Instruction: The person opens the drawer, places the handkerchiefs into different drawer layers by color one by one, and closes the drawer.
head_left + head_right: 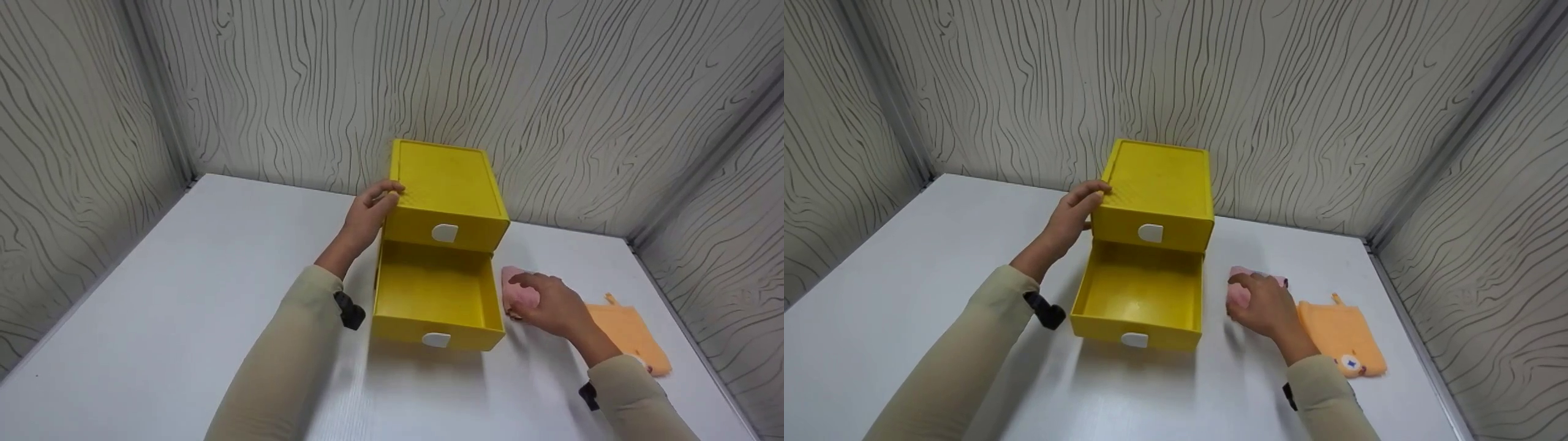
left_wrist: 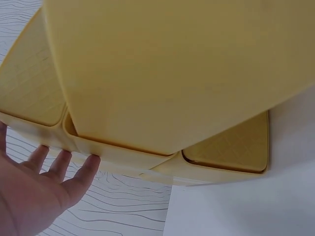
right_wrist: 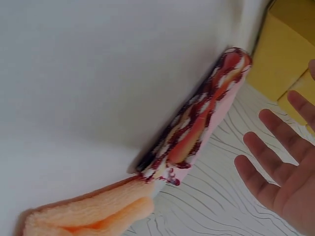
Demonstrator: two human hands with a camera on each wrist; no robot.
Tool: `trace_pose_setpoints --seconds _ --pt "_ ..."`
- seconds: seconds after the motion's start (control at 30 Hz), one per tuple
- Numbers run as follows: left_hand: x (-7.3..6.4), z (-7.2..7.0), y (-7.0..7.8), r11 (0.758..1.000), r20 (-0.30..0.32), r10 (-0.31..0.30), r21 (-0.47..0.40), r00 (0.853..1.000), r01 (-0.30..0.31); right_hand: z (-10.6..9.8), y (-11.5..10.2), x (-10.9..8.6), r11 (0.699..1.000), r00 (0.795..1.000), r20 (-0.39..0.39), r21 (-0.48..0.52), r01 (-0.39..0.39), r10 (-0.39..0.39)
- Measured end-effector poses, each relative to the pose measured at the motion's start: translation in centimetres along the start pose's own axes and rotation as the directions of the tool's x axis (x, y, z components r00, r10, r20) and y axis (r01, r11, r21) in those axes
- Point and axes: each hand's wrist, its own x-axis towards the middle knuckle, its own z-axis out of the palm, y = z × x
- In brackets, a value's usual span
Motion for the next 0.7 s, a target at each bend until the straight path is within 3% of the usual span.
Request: trace_pose_setpoints --seconds 0.23,0.5,0.7 --pt "0.0 -0.1 -0.1 1.0 -0.008 0.013 -0.003 1.0 -0.013 0.6 1.1 0.7 1.0 0.999 0.044 -0.026 -0.002 0.003" --pt "-0.1 0.1 -0.2 0.999 -0.003 0.026 -0.024 1.0 -0.026 1.8 1.9 1.4 0.997 0.994 0.106 -0.069 0.041 -0.033" --pt "0.0 0.2 -0.2 0.999 -0.009 0.033 -0.029 0.999 -0.034 1.9 1.9 1.5 0.994 0.991 0.11 -0.076 0.082 -0.073"
